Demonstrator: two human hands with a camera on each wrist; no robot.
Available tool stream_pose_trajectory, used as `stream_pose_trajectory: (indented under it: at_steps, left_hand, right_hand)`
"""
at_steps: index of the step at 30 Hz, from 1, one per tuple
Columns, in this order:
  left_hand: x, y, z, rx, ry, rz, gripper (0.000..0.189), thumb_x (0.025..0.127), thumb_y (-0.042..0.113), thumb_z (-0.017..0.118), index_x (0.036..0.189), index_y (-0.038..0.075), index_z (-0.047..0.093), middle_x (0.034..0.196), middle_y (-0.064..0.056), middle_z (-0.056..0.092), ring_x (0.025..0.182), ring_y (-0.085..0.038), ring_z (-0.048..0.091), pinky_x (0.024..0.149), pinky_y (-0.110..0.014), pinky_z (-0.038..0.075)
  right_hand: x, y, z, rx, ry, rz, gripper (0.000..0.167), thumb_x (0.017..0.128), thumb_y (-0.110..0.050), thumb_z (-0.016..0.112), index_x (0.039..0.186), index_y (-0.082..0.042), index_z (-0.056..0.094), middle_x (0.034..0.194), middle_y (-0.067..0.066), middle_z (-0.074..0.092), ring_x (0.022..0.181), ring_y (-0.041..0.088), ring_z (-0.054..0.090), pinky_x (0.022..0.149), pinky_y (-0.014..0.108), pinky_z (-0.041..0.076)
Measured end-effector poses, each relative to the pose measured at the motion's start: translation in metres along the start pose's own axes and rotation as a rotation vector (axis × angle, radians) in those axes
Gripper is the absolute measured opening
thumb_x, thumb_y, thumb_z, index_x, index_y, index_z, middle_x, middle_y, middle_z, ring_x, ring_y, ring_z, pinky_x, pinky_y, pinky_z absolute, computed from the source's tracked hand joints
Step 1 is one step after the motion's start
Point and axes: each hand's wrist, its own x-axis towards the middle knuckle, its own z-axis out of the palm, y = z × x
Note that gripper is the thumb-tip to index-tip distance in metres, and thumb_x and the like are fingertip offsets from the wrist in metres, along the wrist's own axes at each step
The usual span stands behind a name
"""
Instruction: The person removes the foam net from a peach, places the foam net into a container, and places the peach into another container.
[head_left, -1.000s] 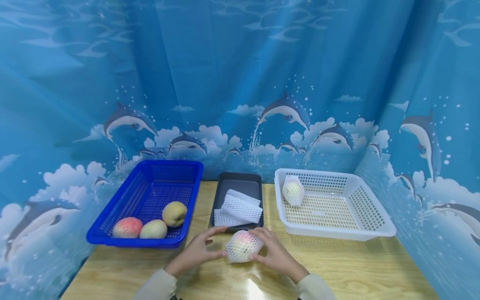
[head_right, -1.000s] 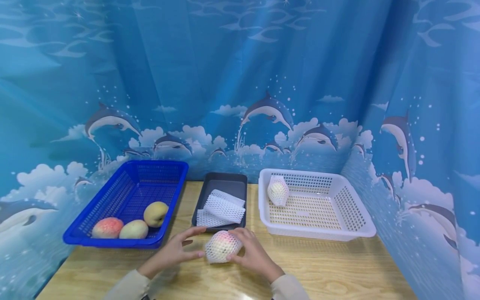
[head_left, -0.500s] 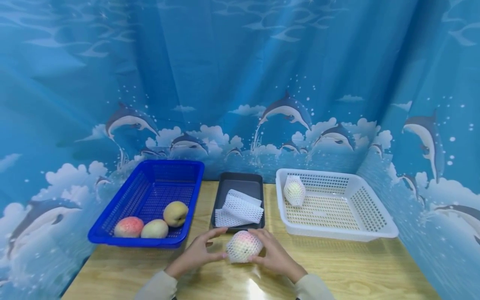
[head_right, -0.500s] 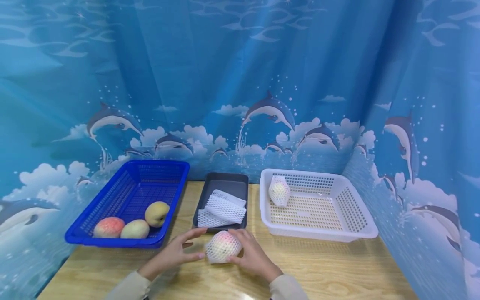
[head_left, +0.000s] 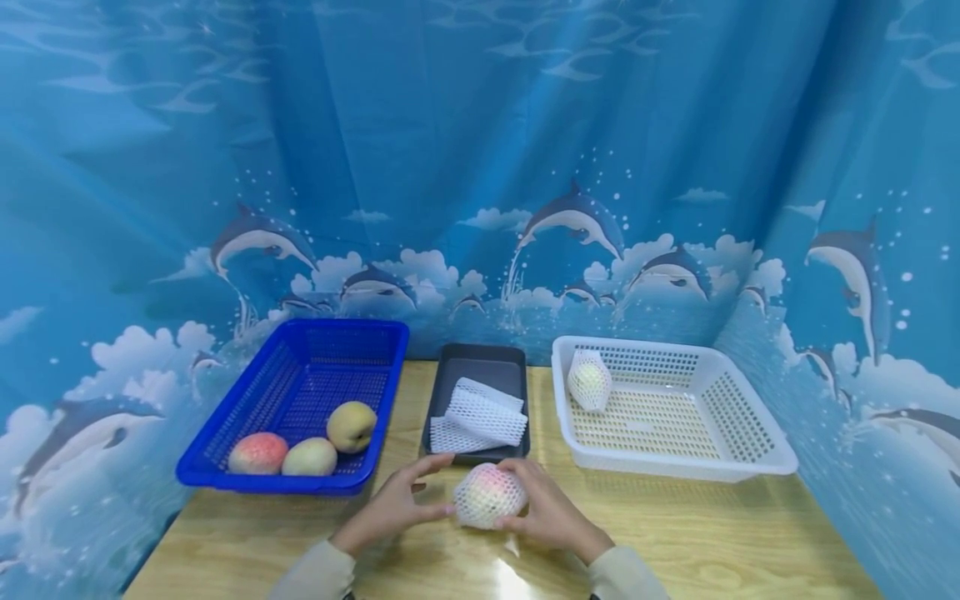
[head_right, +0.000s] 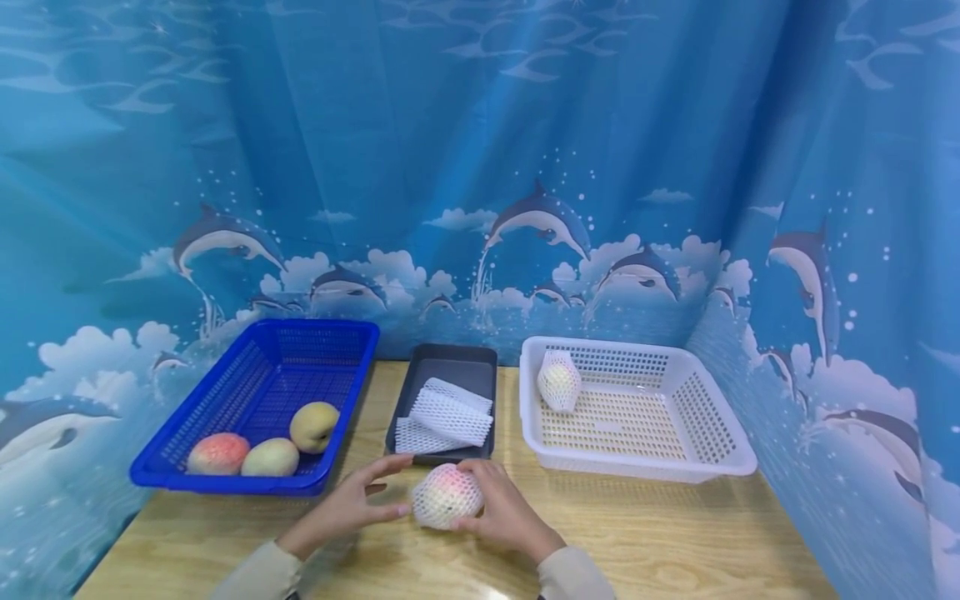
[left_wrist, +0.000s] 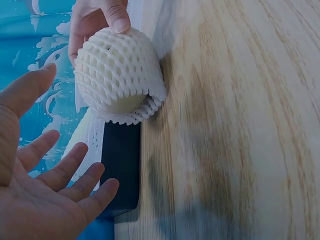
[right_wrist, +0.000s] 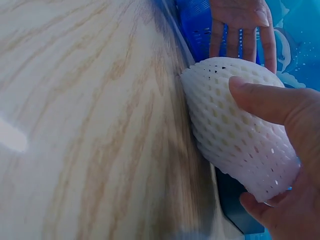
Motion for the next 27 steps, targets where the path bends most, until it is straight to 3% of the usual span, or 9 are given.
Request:
stream_pose_trajectory:
  at_steps: [7,21,27]
  left_hand:
    - [0.001,0.002,-0.001,-0.033,0.008,-0.019,0.071,0.078,0.019,0.079,0.138,-0.001,0.046,0.137,-0.023,0.05,0.127,-0.041,0.045,0.102,-0.06,0.04]
    - [0.002,0.006,-0.002,-0.05,0.004,-0.017,0.07,0.081,0.02,0.077,0.139,-0.001,0.044,0.139,-0.022,0.049,0.129,-0.041,0.043,0.103,-0.062,0.037]
    - [0.006,0.013,-0.003,-0.071,0.022,-0.024,0.069,0.082,0.018,0.076,0.139,-0.001,0.043,0.139,-0.022,0.048,0.128,-0.041,0.044,0.104,-0.06,0.037]
  right_hand:
    - [0.001,0.001,0.001,0.041,-0.037,-0.014,0.084,0.073,-0.041,0.079,0.142,-0.012,0.04,0.138,0.006,0.045,0.12,0.026,0.051,0.1,0.052,0.046]
    - [0.001,0.002,0.006,0.117,0.033,-0.018,0.079,0.071,-0.037,0.083,0.135,-0.01,0.046,0.132,0.008,0.055,0.113,0.026,0.058,0.096,0.047,0.05]
    - [0.001,-0.002,0.001,0.146,0.036,0.026,0.081,0.07,-0.037,0.083,0.136,-0.009,0.046,0.132,0.007,0.055,0.112,0.024,0.058,0.094,0.044,0.051]
